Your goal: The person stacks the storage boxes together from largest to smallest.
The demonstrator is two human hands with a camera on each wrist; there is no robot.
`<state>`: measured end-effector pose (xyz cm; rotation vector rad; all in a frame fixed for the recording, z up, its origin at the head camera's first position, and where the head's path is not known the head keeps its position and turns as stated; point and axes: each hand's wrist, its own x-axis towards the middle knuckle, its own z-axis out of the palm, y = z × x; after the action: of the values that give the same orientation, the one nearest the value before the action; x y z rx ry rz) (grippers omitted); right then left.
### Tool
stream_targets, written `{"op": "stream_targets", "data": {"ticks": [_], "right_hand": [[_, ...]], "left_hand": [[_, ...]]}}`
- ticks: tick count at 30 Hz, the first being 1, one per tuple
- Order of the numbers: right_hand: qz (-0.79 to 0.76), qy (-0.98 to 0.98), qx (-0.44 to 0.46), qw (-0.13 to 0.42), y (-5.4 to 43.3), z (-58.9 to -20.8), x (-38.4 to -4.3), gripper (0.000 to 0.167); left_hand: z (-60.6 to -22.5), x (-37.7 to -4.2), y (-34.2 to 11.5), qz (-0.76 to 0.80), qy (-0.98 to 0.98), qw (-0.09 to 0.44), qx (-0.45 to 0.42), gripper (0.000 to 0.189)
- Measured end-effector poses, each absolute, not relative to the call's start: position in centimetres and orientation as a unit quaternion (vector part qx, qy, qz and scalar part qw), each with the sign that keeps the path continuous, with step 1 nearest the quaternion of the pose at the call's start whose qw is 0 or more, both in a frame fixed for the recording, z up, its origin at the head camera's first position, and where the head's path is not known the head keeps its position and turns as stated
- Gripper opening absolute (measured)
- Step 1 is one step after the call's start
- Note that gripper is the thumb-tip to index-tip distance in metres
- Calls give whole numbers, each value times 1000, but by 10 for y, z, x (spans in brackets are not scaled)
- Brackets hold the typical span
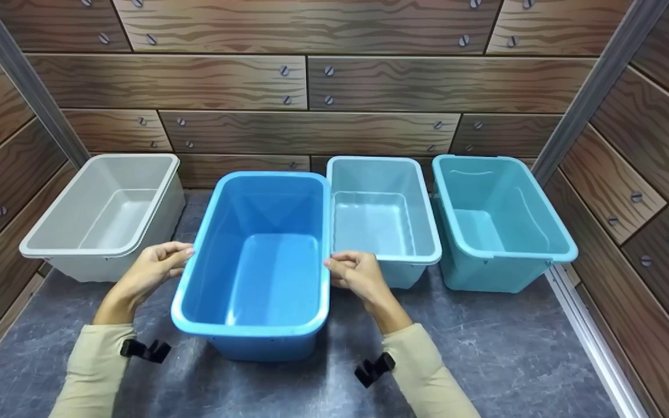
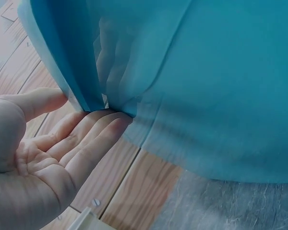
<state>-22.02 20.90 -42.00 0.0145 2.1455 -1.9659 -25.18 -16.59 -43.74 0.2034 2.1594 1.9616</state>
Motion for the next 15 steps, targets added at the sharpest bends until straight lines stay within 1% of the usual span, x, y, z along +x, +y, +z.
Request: {"op": "stream_targets", "data": {"ticks": [8,15], "right_hand": [[-670,733,2,116,211,-420,-215,54],[-685,718,-11,120,211,-421,-212,45]], "left_hand": [[-437,-249,-168,671,727,122,83,43],[-437,-246,-170,670,726,123,88,44]]}}
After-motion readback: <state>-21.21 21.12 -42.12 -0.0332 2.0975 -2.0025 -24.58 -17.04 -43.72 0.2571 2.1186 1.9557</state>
